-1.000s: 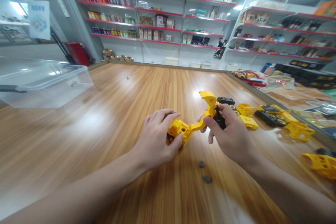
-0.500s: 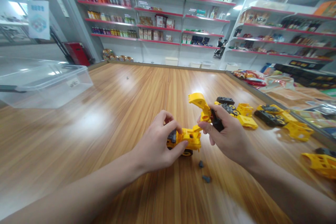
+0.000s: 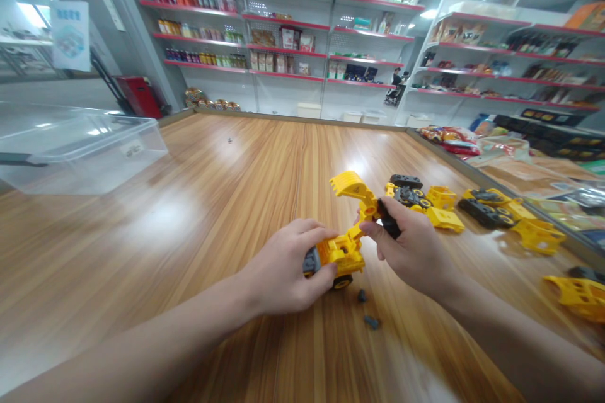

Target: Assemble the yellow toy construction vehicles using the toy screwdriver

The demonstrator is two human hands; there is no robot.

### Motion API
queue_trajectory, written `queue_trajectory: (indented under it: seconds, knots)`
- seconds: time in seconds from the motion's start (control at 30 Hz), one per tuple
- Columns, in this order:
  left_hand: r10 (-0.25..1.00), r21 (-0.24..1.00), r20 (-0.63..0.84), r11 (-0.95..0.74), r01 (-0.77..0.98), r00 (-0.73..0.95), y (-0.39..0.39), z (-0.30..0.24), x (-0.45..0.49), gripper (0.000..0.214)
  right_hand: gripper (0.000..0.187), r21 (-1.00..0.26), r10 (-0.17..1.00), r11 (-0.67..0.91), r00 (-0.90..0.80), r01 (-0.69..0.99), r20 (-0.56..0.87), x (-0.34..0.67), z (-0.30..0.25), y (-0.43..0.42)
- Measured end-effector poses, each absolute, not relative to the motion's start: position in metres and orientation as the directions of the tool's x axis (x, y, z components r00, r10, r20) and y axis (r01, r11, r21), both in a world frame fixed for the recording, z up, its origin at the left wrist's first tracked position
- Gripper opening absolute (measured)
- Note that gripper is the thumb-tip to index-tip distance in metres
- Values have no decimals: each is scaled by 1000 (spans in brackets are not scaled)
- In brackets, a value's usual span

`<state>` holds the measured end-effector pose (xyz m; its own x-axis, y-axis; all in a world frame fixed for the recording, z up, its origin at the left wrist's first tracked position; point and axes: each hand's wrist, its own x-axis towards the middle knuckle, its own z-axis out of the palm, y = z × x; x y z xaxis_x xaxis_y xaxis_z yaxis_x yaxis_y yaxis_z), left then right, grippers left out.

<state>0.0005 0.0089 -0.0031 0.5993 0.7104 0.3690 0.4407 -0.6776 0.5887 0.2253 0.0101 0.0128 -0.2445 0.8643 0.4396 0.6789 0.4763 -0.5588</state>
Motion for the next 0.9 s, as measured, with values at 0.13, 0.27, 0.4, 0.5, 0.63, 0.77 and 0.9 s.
queue_trajectory:
  seconds: [0.13,0.27,0.4,0.5,0.63,0.77,0.9]
  knots:
    - [725,608,326,-652,452,607,7,-2,1,37,8,-532,853,492,-260,689,452,225,14,11]
    - [730,602,299,-644,472,614,7,0,0,35,8,-502,839,515,-289,695,461,225,15,10]
    - [733,606,310,-643,468,606,7,-1,-1,37,9,-472,824,538,-315,699,471,224,15,10]
    - [731,611,314,-644,461,606,8,-2,0,38,10,-480,825,539,-320,692,466,224,14,10]
    - [738,618,314,-636,461,597,8,-2,0,39,11,-482,824,545,-331,685,461,225,13,11]
    - [734,616,324,-642,456,597,8,-2,0,39,10,-474,813,561,-346,679,468,225,13,10]
    - [733,601,334,-650,465,593,9,-3,0,39,8,-456,812,538,-290,709,506,223,10,9]
